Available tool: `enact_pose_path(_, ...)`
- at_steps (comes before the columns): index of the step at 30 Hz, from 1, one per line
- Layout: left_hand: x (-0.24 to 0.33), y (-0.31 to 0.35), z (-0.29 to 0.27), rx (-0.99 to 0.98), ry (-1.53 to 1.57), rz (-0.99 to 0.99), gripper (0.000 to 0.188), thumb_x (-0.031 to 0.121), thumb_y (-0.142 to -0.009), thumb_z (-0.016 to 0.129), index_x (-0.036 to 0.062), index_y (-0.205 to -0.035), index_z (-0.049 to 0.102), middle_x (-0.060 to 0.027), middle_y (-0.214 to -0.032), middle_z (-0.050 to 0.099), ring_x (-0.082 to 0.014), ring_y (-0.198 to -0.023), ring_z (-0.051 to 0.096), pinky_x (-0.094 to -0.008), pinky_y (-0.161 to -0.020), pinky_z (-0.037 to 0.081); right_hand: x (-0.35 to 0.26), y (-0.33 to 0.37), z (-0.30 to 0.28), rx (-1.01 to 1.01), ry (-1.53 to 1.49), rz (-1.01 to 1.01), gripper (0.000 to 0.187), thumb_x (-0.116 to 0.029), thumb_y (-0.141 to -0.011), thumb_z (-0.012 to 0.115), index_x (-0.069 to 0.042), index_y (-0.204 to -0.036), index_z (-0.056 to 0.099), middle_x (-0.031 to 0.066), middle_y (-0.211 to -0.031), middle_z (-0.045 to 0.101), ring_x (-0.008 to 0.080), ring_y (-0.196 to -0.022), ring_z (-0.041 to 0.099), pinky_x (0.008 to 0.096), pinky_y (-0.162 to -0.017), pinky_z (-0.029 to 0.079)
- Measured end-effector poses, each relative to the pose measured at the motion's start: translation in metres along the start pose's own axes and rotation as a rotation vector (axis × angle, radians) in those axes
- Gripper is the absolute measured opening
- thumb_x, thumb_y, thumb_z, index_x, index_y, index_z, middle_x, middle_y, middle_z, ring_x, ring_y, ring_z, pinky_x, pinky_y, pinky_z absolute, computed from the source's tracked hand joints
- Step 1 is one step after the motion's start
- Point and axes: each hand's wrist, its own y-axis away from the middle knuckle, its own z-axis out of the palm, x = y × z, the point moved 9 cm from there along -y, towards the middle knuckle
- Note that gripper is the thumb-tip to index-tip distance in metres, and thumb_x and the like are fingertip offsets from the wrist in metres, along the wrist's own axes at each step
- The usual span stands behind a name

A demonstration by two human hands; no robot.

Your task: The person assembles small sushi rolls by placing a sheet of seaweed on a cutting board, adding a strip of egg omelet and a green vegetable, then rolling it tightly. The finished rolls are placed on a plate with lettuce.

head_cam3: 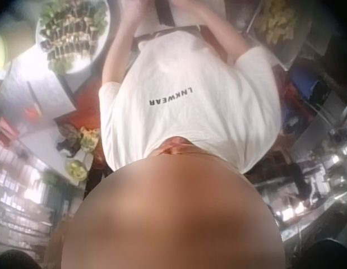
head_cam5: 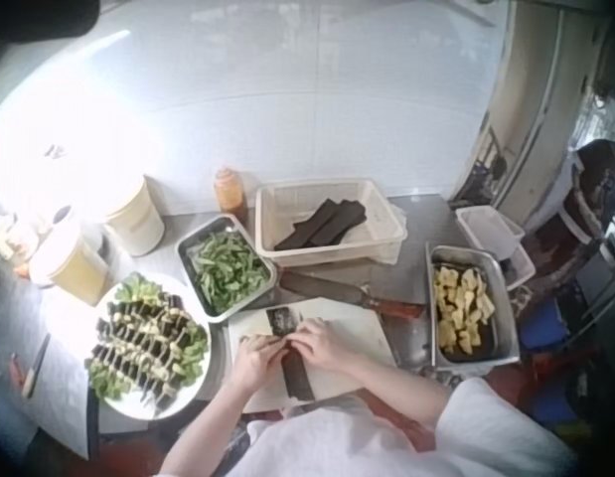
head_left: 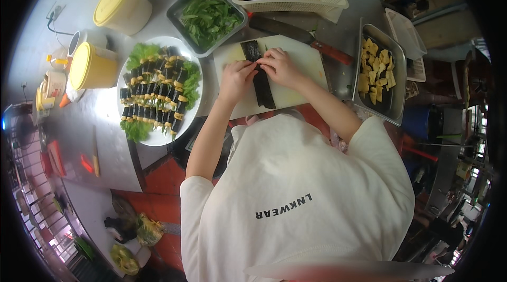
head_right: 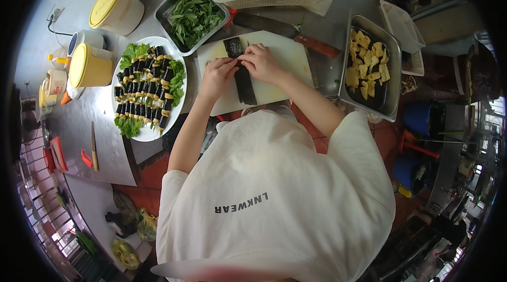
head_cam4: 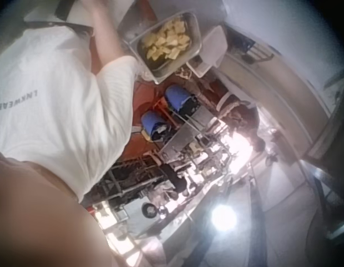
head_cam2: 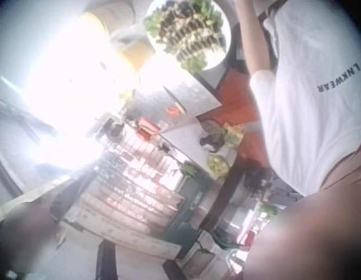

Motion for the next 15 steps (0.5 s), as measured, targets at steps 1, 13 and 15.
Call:
enact_pose_path(1, -0.005, -0.002, 0.002, 0.006, 0.044, -0.018, 0.018, 0.008, -0.075, 0.072, 0.0043, -0.092, 0.072, -0.0103, -0.092, 0.066, -0.0294, -0.085, 0.060, -0.0383, -0.073, 0.046, 0.001, -0.001, 0.001, -0.001, 0.011, 0.016, 0.018, -0.011, -0.080, 0.066, -0.009, -0.098, 0.069, 0.0047, -0.096, 0.059, 0.0247, -0.091, 0.055, 0.0360, -0.082, 0.043)
enact_pose_path(13, -0.024, -0.030, 0.003, 0.039, 0.037, -0.019, 0.019, 0.006, -0.074, 0.071, 0.0025, -0.093, 0.072, -0.0123, -0.086, 0.064, -0.0312, -0.079, 0.059, -0.0395, -0.072, 0.048, 0.009, -0.018, 0.000, 0.036, 0.018, -0.010, 0.018, -0.013, -0.078, 0.068, -0.007, -0.095, 0.069, 0.0066, -0.094, 0.057, 0.0257, -0.091, 0.054, 0.0378, -0.080, 0.045)
enact_pose_path(15, -0.019, -0.027, 0.000, 0.071, 0.057, 0.014, 0.019, 0.008, -0.075, 0.071, 0.0034, -0.093, 0.072, -0.0110, -0.086, 0.064, -0.0306, -0.079, 0.058, -0.0398, -0.072, 0.047, 0.013, -0.020, 0.000, 0.034, 0.056, 0.011, 0.018, -0.013, -0.078, 0.068, -0.007, -0.095, 0.069, 0.0070, -0.095, 0.058, 0.0259, -0.092, 0.055, 0.0377, -0.080, 0.045)
